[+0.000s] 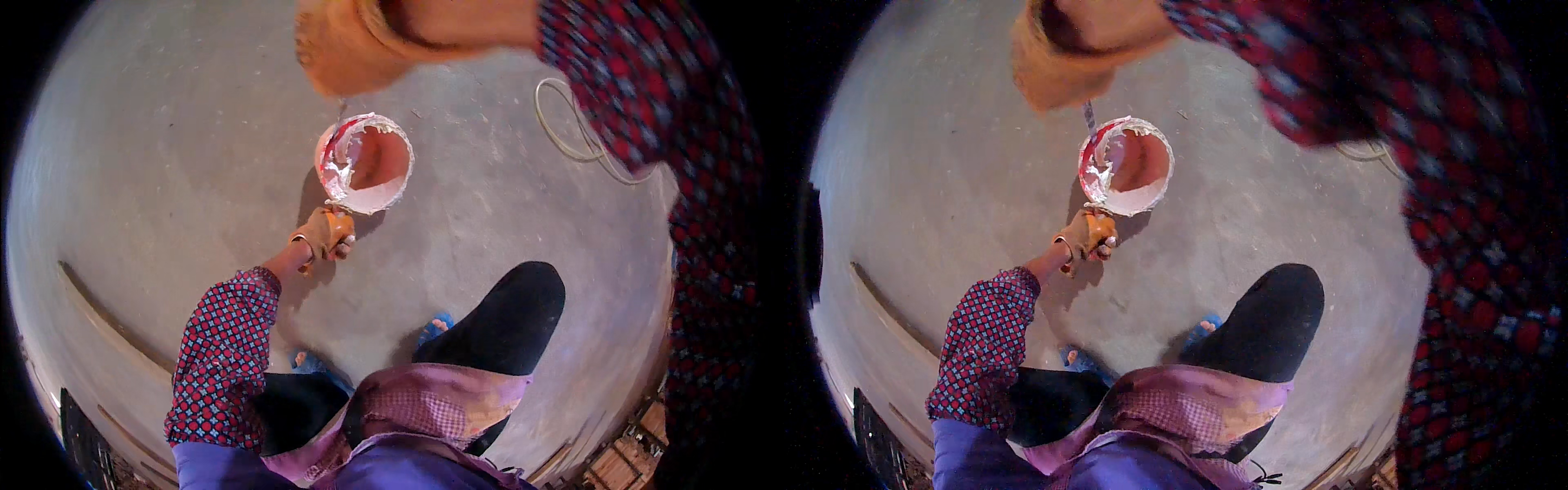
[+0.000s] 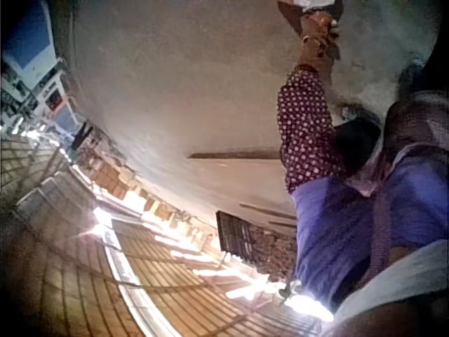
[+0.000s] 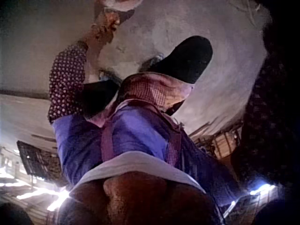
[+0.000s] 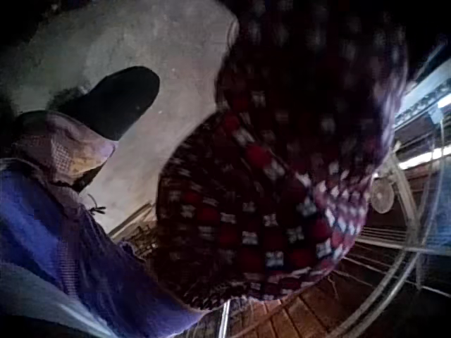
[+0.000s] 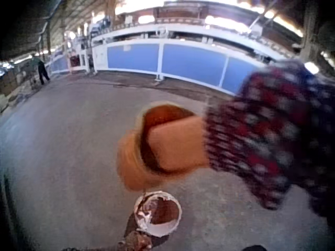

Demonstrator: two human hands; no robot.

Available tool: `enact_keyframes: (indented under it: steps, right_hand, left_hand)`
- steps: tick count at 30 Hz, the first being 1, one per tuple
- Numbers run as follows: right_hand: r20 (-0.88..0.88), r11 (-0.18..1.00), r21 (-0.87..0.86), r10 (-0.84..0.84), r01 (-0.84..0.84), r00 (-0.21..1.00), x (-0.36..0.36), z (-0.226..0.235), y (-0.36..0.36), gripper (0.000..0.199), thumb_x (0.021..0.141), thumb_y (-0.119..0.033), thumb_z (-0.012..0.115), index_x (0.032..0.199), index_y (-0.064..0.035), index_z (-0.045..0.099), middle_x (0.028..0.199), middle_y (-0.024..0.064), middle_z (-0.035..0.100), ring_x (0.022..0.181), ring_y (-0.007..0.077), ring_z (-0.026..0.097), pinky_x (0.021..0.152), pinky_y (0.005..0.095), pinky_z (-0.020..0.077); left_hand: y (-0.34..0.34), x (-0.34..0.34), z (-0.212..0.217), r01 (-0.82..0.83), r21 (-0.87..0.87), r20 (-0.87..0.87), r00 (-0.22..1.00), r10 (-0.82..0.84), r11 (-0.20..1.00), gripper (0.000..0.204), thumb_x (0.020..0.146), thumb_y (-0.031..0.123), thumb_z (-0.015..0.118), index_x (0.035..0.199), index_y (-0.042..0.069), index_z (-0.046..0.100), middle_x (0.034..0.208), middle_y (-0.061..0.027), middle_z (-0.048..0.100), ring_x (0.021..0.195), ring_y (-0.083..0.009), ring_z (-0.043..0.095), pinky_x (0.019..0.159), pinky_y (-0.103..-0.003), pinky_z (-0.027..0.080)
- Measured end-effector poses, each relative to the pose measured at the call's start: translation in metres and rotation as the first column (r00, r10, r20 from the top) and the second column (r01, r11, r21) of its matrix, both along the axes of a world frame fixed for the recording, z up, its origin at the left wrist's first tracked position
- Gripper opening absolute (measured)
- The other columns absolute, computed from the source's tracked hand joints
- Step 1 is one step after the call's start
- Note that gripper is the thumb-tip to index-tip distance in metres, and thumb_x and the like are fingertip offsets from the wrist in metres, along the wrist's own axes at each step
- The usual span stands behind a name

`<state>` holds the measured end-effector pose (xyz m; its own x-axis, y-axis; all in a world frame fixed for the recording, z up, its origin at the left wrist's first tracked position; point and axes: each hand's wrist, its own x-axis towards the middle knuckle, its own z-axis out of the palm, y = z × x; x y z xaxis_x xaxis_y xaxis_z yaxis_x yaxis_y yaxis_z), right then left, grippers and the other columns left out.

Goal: The person uses a metal scraper to remove a thick white paste from the inside of a red bucket. They repeatedly scrape the sides and bottom, then use a cloth to wipe the residue onto the floor. The person also adjusts their gloves during the process.

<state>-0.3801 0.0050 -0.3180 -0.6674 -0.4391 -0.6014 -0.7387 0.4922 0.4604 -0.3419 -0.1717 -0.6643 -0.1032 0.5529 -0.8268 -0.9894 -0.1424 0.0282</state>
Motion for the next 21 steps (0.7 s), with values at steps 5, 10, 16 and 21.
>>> enact_keyframes:
  steps: [5, 10, 16, 21]
  right_hand:
    - [0.029, 1.0, 0.004, 0.014, -0.014, 0.999, -0.017, -0.006, 0.002, 0.014, 0.075, -0.017, 0.061, 0.085, -0.0112, 0.069, 0.083, 0.0048, 0.066, 0.083, 0.0242, 0.064, 0.066, 0.0413, 0.0467]
    - [0.067, 0.996, 0.041, 0.074, -0.077, 0.995, -0.048, -0.014, 0.015, 0.015, 0.077, -0.018, 0.058, 0.085, -0.0109, 0.068, 0.084, 0.0061, 0.066, 0.084, 0.0258, 0.064, 0.068, 0.0423, 0.0474]
    - [0.135, 0.978, 0.115, 0.161, -0.176, 0.978, -0.086, -0.017, 0.031, 0.016, 0.08, -0.02, 0.055, 0.084, -0.0105, 0.067, 0.086, 0.0077, 0.066, 0.084, 0.0277, 0.063, 0.069, 0.0435, 0.0481]
    - [0.198, 0.935, 0.182, 0.268, -0.304, 0.943, -0.11, -0.01, 0.042, 0.019, 0.082, -0.022, 0.052, 0.084, -0.0102, 0.067, 0.088, 0.0091, 0.066, 0.085, 0.0293, 0.063, 0.071, 0.0445, 0.0487]
  left_hand:
    - [0.003, 0.007, -0.021, 0.035, 0.261, 0.021, 0.999, -0.042, 0.965, 0.034, 0.08, 0.046, 0.044, 0.074, 0.013, 0.05, 0.069, -0.0082, 0.054, 0.052, -0.0239, 0.046, 0.05, -0.034, 0.035]
    - [0.0, 0.008, -0.045, 0.254, 0.033, -0.364, 0.904, -0.225, 0.967, 0.028, 0.083, 0.037, 0.047, 0.078, 0.011, 0.056, 0.072, -0.0098, 0.058, 0.055, -0.0256, 0.052, 0.049, -0.038, 0.04]
    - [0.01, -0.019, 0.038, 0.119, -0.905, -0.415, -0.03, -0.909, 0.409, 0.031, 0.077, 0.027, 0.056, 0.093, 0.002, 0.064, 0.089, -0.0166, 0.067, 0.08, -0.0273, 0.067, 0.065, -0.04, 0.051]
    - [0.013, -0.034, 0.067, 0.186, -0.944, -0.289, -0.074, -0.954, 0.272, 0.027, 0.075, 0.023, 0.058, 0.096, 0.008, 0.067, 0.098, -0.015, 0.066, 0.09, -0.0326, 0.065, 0.076, -0.041, 0.051]
